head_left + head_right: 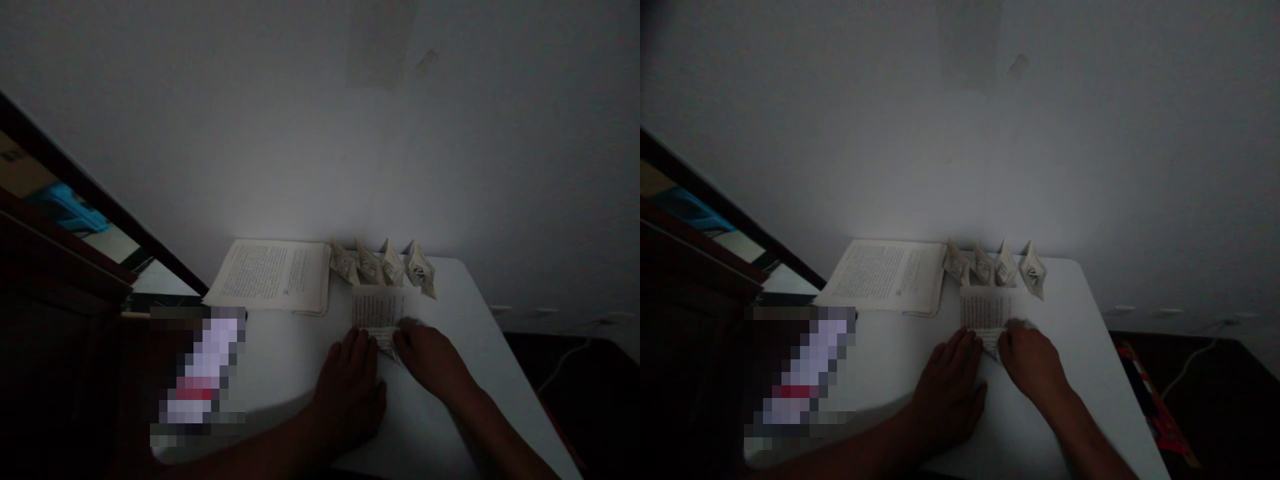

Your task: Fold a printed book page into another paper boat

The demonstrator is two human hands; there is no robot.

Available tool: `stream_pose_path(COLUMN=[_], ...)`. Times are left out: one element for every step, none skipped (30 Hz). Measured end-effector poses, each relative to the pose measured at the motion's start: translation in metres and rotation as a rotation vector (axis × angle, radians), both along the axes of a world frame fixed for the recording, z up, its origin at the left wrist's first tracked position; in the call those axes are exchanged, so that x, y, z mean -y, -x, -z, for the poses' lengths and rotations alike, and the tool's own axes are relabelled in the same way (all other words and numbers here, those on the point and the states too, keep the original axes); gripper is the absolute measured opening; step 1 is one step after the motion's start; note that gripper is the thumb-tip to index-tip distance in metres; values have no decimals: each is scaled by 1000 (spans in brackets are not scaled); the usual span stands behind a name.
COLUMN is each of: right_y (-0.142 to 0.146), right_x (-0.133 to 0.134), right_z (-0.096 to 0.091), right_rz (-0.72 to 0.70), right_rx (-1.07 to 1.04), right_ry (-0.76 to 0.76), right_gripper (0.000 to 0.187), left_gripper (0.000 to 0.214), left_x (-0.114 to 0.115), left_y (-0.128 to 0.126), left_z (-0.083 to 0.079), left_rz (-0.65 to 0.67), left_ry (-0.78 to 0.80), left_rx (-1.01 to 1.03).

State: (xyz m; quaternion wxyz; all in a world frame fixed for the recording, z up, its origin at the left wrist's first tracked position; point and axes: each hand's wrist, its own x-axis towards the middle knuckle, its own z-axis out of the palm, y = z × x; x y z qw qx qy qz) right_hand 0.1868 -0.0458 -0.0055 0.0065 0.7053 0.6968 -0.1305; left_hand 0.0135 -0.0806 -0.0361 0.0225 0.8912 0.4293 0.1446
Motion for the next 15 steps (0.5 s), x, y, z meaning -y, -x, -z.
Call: stream_pose_path(right_y=[0,0,0,0,1,1,1,0,0,0,0,0,0,0,0], right_x=[0,0,0,0,-1,-1,-1,-1,-1,-1,-1,-1,-1,-1,-1], right_z=[0,0,0,0,0,-1,-1,-1,-1,0,0,0,0,0,-1], right_rz=[1,1,1,-1,-3,-3,1,5,7,6,3,-1,-4,-4,1], right_rx=[2,1,-3,-6,-9,-9,-6,-2,0,-1,-3,-6,-9,-11,-10], right_ry=[-3,-6,-6,-4,1,8,11,13,13,12,9,5,1,-2,-3], right_gripper=[28,29,29,30,31,32,32,32,31,31,31,30,30,29,29], left_gripper=[55,55,55,55,56,56,57,57,57,58,58,58,57,57,57], left_x=[0,0,0,0,0,0,0,0,0,1,1,0,0,0,-1], left_y=[0,0,0,0,0,0,0,0,0,-1,-1,-1,-1,-1,-1], left_z=[0,0,0,0,0,1,1,1,1,2,1,1,1,0,0], left_rz=[1,1,1,-2,-4,-8,-11,-13,-14,-15,-15,-15,-15,-13,-12], left_ry=[8,16,22,27,31,34,37,37,36,33,31,28,26,26,26], left_rx=[0,1,2,3,4,5,7,9,10,10,10,8,6,3,-1])
